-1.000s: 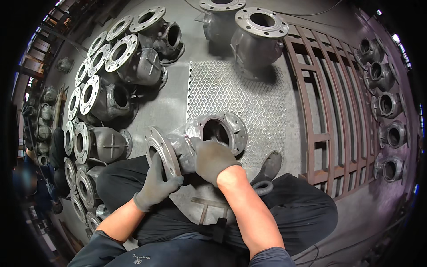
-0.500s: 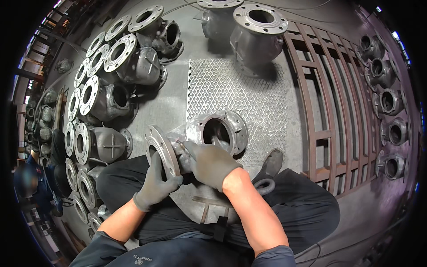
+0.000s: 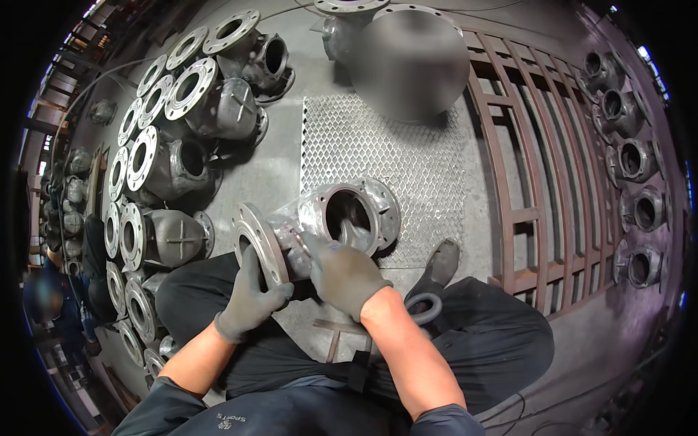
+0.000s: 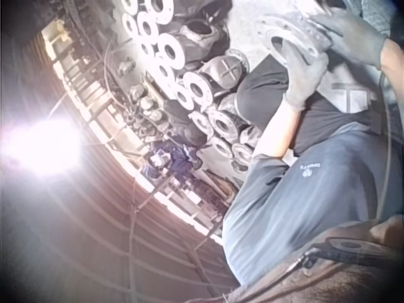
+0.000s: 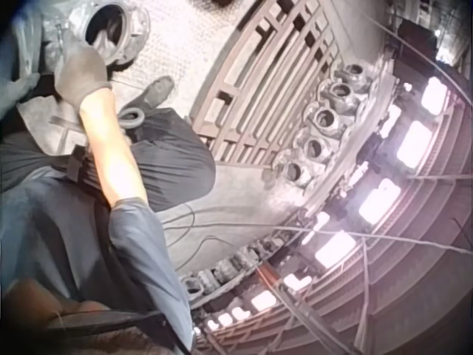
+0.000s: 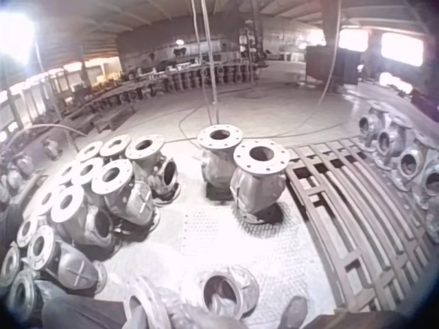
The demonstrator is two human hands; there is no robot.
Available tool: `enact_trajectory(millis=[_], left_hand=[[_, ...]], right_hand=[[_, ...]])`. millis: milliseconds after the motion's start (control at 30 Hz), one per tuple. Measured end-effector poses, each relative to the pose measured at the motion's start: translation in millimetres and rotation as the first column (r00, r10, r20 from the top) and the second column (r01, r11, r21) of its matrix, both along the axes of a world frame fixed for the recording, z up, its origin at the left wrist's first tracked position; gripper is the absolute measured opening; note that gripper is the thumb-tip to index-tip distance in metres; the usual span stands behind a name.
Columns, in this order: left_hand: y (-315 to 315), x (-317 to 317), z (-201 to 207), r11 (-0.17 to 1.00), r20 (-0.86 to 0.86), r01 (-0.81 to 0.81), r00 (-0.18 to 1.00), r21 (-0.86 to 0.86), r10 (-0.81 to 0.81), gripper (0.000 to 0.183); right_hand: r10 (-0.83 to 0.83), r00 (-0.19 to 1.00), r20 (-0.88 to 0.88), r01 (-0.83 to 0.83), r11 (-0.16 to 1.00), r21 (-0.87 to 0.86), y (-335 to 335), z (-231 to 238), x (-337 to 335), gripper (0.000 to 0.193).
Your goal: The person picks up a handheld pneumatic grinding tool and a metal valve casting, then grinds the outer seams, edges, and inner surfaces of the casting.
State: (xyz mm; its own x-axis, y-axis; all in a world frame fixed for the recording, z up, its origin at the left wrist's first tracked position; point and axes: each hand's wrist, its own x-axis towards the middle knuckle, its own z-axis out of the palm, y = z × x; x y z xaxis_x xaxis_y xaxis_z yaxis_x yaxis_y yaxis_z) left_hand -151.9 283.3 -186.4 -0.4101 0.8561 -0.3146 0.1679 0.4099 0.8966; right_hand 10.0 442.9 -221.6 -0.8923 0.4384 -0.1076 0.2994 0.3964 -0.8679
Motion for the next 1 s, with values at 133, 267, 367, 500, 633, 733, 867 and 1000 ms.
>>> enact_trajectory(millis=[133,267,367,500,633,733,867,1000], left_hand=[[0,0,-1,1.0,0.023,-0.019,1.0,-0.013,0.019,0.076],[6,-4,7,0.998,0.052,-0.069,0.996,0.003,0.069,0.077],[7,-8,6,0.989,0.059,-0.147,0.987,-0.02,0.148,0.077],[16,-21,1,0.987,0.083,-0.158,0.984,-0.023,0.16,0.074],[37,-31,8,0.971,0.077,-0.214,0.972,-0.102,0.223,0.065],[57,-30,17,0.963,0.132,-0.251,0.956,-0.099,0.263,0.06],[68,-30,19,0.956,0.082,-0.271,0.956,-0.114,0.281,0.058],[78,-27,11,0.957,0.095,-0.283,0.953,-0.065,0.288,0.053]], right_hand=[[-0.026,0.997,-0.07,0.025,1.0,-0.017,-5,1,4,0.049],[-0.091,0.995,0.028,0.095,0.938,-0.333,6,16,31,0.048],[-0.365,0.911,0.191,0.412,0.807,-0.423,29,7,67,0.045],[-0.415,0.858,0.302,0.499,0.811,-0.304,65,-3,92,0.044],[-0.275,0.857,0.436,0.402,0.886,-0.23,96,-2,75,0.044],[-0.187,0.885,0.426,0.302,0.928,-0.219,128,-23,64,0.043],[-0.012,0.877,0.48,0.047,0.997,-0.061,158,-22,15,0.039],[0.066,0.82,0.569,-0.111,0.993,0.044,184,-34,-24,0.038]])
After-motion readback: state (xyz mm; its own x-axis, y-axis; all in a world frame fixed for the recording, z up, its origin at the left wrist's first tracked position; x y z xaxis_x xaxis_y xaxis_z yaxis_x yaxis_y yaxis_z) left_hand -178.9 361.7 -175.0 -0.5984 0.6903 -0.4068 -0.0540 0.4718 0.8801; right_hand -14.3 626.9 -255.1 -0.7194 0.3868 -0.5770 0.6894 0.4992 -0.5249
